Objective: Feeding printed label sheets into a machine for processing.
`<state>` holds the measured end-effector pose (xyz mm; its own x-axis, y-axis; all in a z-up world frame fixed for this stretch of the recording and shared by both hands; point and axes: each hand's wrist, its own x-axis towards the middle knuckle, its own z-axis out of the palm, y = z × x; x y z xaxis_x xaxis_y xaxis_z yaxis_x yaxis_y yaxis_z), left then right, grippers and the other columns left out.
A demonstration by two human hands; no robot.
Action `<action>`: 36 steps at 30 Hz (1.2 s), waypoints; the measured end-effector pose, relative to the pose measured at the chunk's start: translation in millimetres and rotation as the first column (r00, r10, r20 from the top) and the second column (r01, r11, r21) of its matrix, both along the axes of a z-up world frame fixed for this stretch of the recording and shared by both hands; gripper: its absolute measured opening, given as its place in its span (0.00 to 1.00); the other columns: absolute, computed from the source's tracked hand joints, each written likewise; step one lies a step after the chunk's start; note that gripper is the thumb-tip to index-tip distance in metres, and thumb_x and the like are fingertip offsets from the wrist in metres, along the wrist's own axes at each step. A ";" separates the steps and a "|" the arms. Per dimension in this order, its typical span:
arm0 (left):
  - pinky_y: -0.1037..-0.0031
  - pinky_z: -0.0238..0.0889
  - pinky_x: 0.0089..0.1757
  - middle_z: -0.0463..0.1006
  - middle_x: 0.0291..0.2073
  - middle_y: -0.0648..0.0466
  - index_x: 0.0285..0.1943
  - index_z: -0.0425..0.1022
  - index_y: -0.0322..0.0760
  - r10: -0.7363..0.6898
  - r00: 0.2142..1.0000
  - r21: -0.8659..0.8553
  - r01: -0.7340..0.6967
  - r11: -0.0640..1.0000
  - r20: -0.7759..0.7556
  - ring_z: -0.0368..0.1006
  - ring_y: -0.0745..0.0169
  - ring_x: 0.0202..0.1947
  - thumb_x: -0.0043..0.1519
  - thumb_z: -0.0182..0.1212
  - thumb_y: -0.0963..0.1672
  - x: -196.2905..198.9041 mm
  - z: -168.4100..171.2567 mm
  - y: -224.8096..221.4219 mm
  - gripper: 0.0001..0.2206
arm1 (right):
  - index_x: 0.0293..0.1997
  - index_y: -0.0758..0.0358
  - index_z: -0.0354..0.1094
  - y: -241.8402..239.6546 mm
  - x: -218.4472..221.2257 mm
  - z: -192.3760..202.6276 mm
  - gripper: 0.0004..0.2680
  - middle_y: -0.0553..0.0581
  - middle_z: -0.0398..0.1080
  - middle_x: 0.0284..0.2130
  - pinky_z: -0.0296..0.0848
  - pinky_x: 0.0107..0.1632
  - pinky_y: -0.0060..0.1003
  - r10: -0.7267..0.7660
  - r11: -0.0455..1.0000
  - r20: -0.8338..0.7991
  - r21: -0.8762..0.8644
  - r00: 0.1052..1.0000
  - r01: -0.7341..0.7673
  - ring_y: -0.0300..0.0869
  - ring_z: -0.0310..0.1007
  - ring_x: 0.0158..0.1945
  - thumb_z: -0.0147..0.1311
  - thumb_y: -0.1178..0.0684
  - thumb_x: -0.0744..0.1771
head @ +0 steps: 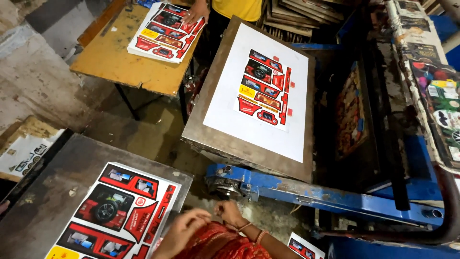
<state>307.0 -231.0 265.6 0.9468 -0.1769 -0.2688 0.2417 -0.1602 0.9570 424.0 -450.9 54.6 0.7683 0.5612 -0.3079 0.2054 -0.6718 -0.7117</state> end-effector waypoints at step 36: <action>0.63 0.71 0.49 0.68 0.27 0.54 0.37 0.70 0.39 0.816 0.437 -0.677 -0.732 0.077 -0.379 0.72 0.59 0.36 0.74 0.34 0.55 -2.6 9.5 15.1 0.24 | 0.62 0.68 0.70 141.9 -54.9 124.2 0.15 0.63 0.73 0.60 0.72 0.68 0.44 0.168 0.508 0.788 0.446 0.592 -0.737 0.51 0.75 0.61 0.55 0.65 0.67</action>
<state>304.3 -215.9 275.1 0.6837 0.6045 -0.4089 -0.2773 0.7335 0.6206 369.0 -309.0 178.7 0.1413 0.6743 0.7248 0.8482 0.2950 -0.4399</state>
